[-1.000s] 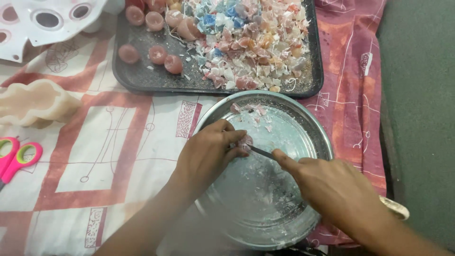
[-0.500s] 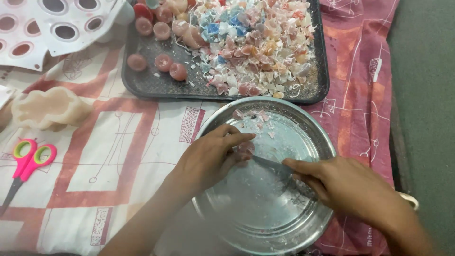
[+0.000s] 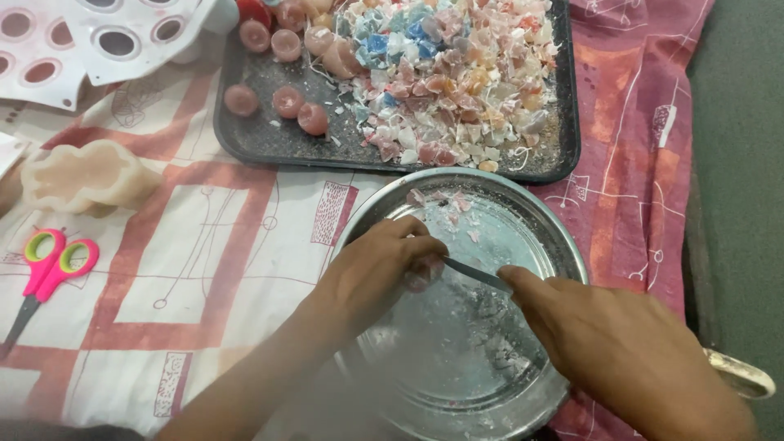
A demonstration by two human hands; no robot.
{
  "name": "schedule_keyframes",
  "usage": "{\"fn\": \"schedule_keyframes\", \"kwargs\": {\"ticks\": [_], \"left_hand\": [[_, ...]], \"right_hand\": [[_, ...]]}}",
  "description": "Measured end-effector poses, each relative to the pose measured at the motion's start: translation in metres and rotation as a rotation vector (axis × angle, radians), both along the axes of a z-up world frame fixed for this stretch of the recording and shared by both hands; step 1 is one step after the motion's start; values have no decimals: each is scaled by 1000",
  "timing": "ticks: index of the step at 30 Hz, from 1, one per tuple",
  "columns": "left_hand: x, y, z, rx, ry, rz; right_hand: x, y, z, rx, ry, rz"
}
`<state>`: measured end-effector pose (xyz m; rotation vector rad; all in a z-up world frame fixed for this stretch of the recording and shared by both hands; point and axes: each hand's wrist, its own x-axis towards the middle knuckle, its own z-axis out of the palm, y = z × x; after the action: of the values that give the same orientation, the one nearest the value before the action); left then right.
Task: Cutting and scraping small wax or soap pieces on a metal plate for recycling or crafting.
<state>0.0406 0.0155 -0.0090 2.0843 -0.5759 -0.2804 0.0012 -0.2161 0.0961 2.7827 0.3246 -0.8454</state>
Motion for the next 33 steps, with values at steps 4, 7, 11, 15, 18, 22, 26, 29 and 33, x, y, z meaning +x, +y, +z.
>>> {"fn": "schedule_keyframes", "kwargs": {"ticks": [4, 7, 11, 15, 18, 22, 26, 29, 33], "left_hand": [[11, 2, -9, 12, -133, -87], [19, 6, -13, -39, -219, -158], [24, 8, -7, -57, -146, -221], [26, 13, -4, -49, -133, -253], [25, 13, -7, -49, -116, -249], [24, 12, -11, -39, -159, -226], [23, 15, -6, -2, -174, -229], [22, 14, -17, 2, -198, -181], [24, 17, -28, -191, -308, -204]], "right_hand": [[5, 14, 15, -172, 49, 56], [11, 26, 29, -257, 120, 99], [22, 44, 41, -399, 213, 216], [30, 59, 49, -400, 173, 324], [37, 78, 52, -349, 151, 456], [44, 107, 50, -441, 199, 500], [58, 143, 59, -578, 355, 558], [62, 149, 49, -556, 290, 745], [67, 161, 48, -579, 315, 741]]}}
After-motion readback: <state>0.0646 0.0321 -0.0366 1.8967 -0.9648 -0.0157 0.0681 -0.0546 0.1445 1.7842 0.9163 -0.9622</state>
